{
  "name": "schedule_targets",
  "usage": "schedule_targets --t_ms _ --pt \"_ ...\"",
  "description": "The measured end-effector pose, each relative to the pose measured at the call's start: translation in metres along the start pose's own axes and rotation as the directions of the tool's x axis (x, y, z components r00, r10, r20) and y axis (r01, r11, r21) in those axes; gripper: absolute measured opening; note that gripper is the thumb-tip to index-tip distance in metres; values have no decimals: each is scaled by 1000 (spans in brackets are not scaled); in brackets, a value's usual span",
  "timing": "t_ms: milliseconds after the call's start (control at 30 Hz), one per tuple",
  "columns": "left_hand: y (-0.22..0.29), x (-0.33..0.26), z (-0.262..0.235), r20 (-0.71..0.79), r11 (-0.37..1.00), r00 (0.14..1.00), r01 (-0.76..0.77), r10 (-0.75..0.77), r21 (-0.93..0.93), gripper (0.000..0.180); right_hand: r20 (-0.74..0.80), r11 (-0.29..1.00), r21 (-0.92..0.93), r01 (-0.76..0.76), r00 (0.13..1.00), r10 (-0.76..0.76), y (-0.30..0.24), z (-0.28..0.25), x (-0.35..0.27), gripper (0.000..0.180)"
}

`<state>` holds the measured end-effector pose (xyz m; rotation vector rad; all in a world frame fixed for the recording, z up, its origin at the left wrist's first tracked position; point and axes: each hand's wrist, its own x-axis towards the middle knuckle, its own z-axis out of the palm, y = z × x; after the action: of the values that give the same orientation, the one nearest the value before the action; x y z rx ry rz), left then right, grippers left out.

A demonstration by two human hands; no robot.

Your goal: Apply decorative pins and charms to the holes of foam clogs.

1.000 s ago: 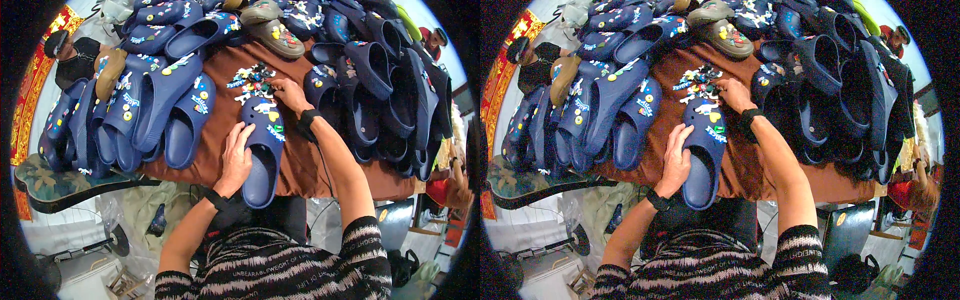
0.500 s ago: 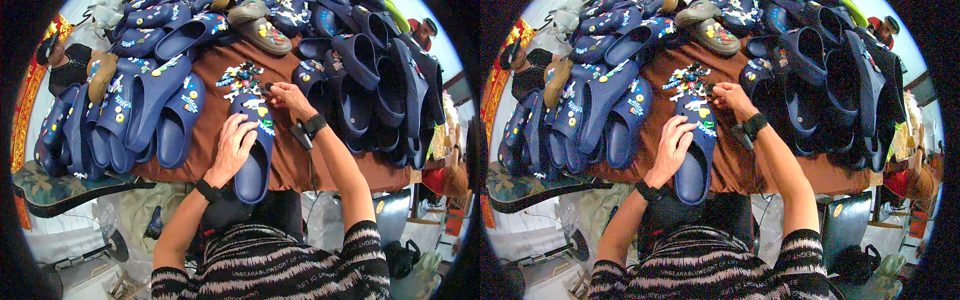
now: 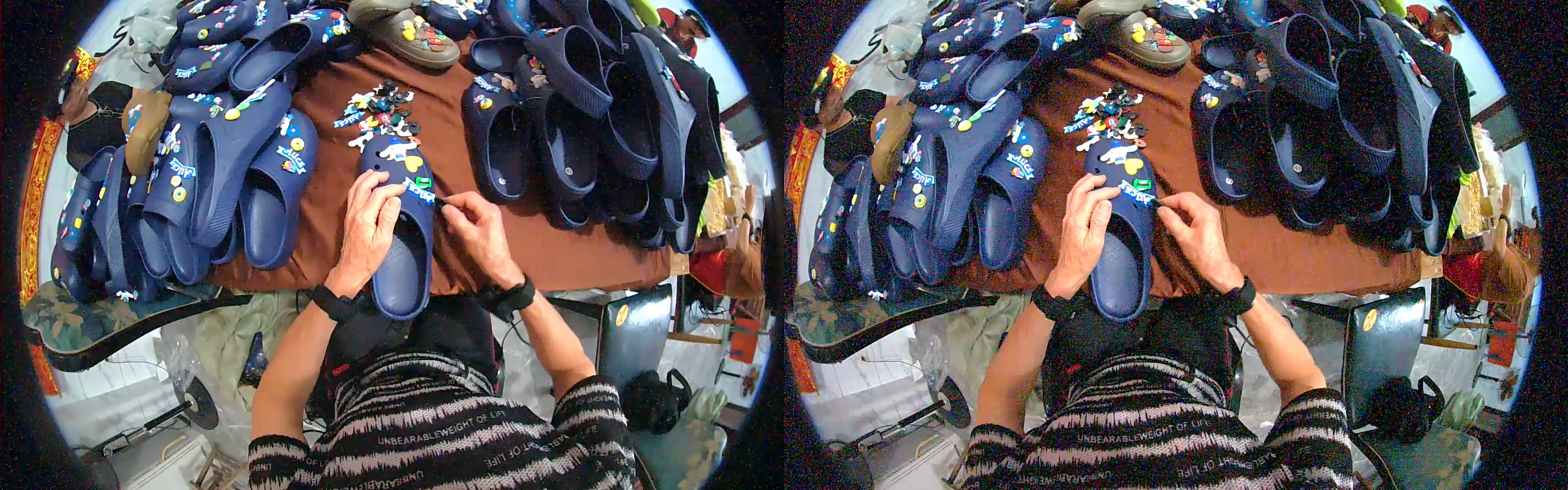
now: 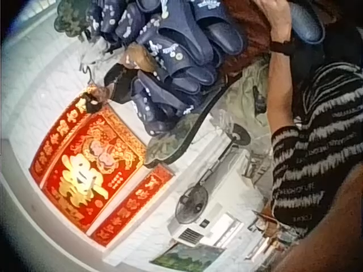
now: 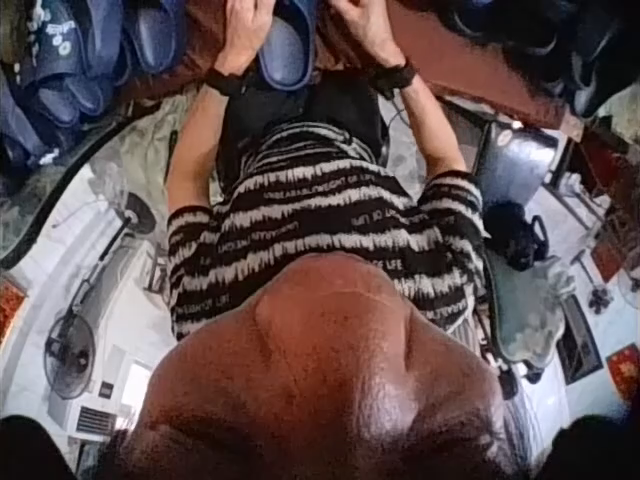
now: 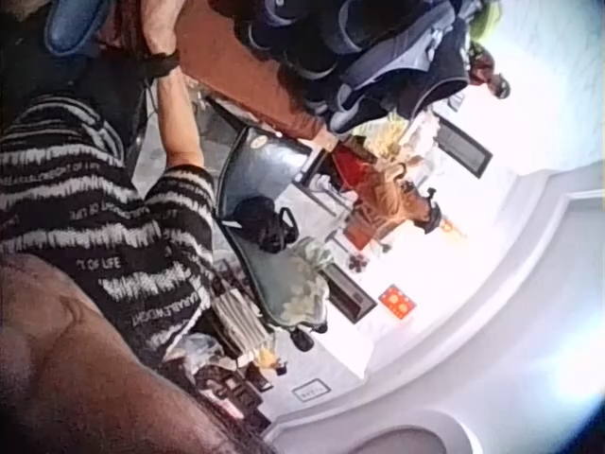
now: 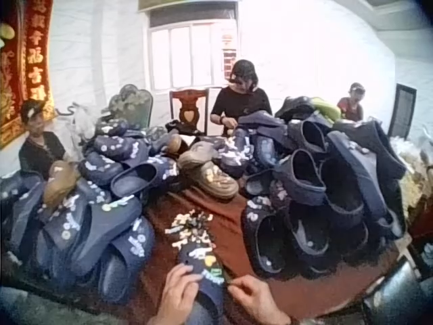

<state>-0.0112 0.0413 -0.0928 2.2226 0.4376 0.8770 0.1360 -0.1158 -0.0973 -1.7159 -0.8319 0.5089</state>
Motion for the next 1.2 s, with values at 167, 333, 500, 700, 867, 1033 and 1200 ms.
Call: schedule_targets --t_ms 167,333,500,700,867,1033,1200 --pt "-1 0 1 -10 1000 1000 -5 5 -8 23 -94 964 -125 234 965 -246 -6 20 -1 13" --pt "-2 -2 2 -34 1000 999 -6 6 -16 24 -42 906 -280 318 939 -342 -16 26 1 13" --pt "-4 -2 2 -26 999 1000 17 -18 -42 27 67 872 -290 394 918 -392 -21 19 4 16" --pt "-5 -1 2 -34 997 999 27 -29 -66 25 214 846 -294 445 893 -395 -28 13 10 17" --pt "-3 0 2 -50 996 998 28 -32 -87 19 359 840 -277 467 861 -360 -30 9 22 17" --pt "-7 -2 2 -8 999 1000 16 -17 -39 30 565 697 -344 629 732 -382 -29 16 31 19" --pt "-3 0 4 -67 994 998 15 -22 -104 25 392 901 -134 412 857 -334 -16 9 23 19"
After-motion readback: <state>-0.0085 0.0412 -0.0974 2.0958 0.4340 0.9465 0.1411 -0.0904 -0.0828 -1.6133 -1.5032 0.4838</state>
